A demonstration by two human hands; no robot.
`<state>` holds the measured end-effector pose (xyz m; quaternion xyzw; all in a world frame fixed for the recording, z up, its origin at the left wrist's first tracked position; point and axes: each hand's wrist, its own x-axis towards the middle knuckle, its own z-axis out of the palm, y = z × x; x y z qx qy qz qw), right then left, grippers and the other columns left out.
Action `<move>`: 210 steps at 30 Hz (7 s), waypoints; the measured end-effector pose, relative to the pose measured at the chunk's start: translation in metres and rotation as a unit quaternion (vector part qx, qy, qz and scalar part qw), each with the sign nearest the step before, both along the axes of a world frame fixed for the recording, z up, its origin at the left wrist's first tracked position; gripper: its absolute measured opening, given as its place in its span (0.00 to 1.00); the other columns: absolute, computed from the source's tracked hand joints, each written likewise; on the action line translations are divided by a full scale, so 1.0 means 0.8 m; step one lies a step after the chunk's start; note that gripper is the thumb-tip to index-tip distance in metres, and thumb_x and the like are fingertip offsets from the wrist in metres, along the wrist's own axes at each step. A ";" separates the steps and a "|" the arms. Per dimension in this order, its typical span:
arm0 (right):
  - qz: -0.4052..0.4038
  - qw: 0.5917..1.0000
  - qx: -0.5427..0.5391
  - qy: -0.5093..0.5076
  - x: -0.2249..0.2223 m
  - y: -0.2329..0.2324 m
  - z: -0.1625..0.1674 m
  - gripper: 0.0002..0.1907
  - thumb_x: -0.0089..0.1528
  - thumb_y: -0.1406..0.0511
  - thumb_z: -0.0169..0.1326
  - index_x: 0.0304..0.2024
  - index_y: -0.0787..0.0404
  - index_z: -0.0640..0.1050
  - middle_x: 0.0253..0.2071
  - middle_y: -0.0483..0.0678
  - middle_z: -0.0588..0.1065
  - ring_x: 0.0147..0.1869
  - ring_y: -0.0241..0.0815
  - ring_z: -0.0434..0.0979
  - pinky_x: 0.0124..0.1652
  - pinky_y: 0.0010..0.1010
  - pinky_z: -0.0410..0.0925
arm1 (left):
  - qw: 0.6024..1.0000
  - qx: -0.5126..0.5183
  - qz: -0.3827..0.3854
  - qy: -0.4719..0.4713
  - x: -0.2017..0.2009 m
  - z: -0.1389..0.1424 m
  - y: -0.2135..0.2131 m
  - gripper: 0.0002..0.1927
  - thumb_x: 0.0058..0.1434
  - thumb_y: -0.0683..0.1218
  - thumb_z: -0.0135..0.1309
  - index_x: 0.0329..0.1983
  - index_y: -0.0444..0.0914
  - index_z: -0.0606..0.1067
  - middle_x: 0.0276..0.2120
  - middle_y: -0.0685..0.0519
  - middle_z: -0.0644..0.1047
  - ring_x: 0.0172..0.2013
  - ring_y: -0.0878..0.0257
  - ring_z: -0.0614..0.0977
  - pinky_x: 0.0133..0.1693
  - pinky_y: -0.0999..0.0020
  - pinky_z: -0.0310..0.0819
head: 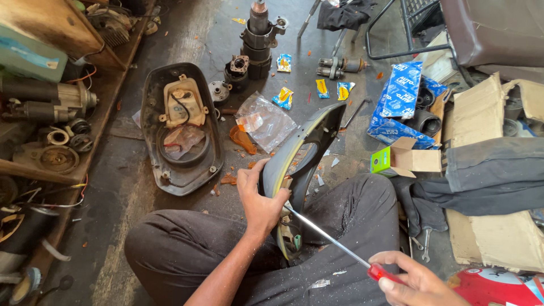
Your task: The person cleans the edges of an orange headlight lens, fits it into a headlight housing, and uses a screwdriver to secure the lens. They then wipe the lens with a cloth.
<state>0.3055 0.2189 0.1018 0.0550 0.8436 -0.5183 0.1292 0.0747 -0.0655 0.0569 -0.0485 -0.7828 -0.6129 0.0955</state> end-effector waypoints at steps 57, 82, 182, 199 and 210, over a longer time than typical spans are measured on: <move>-0.095 0.951 0.283 0.083 -0.063 -0.046 0.049 0.19 0.57 0.58 0.60 0.51 0.53 0.82 0.43 0.51 0.84 0.43 0.48 0.87 0.41 0.32 0.75 | 0.981 0.185 -0.004 -0.056 -0.039 -0.055 -0.015 0.36 0.41 0.41 0.58 0.59 0.37 0.75 0.43 0.53 0.64 0.48 0.59 0.73 0.56 0.66 0.68; -0.101 0.950 0.291 0.038 -0.050 -0.043 0.025 0.19 0.57 0.57 0.61 0.51 0.49 0.83 0.42 0.49 0.84 0.41 0.48 0.87 0.41 0.34 0.75 | 0.974 0.213 -0.008 -0.071 -0.043 -0.073 -0.008 0.34 0.43 0.39 0.58 0.59 0.35 0.74 0.45 0.52 0.63 0.49 0.61 0.74 0.55 0.67 0.71; -0.246 0.915 -0.138 -0.289 -0.009 -0.001 -0.038 0.18 0.69 0.58 0.54 0.58 0.58 0.75 0.25 0.52 0.64 0.23 0.42 0.55 0.22 0.37 0.49 | 0.941 0.298 -0.144 -0.075 -0.037 -0.051 -0.009 0.38 0.42 0.42 0.52 0.63 0.32 0.67 0.52 0.49 0.73 0.55 0.59 0.76 0.61 0.68 0.65; -0.281 0.870 -0.186 -0.361 0.009 -0.012 -0.057 0.23 0.67 0.53 0.52 0.49 0.69 0.74 0.16 0.43 0.59 0.13 0.32 0.51 0.14 0.29 0.46 | 0.953 0.249 -0.167 -0.042 -0.023 -0.055 -0.007 0.40 0.43 0.42 0.51 0.65 0.31 0.68 0.55 0.47 0.73 0.58 0.58 0.74 0.65 0.69 0.62; -0.045 0.942 0.331 -0.026 0.074 -0.001 0.020 0.25 0.51 0.53 0.68 0.52 0.40 0.82 0.38 0.47 0.86 0.43 0.40 0.88 0.43 0.32 0.76 | 0.921 0.332 -0.173 -0.111 -0.048 -0.066 -0.018 0.45 0.37 0.42 0.50 0.66 0.30 0.67 0.55 0.48 0.73 0.57 0.57 0.74 0.62 0.69 0.64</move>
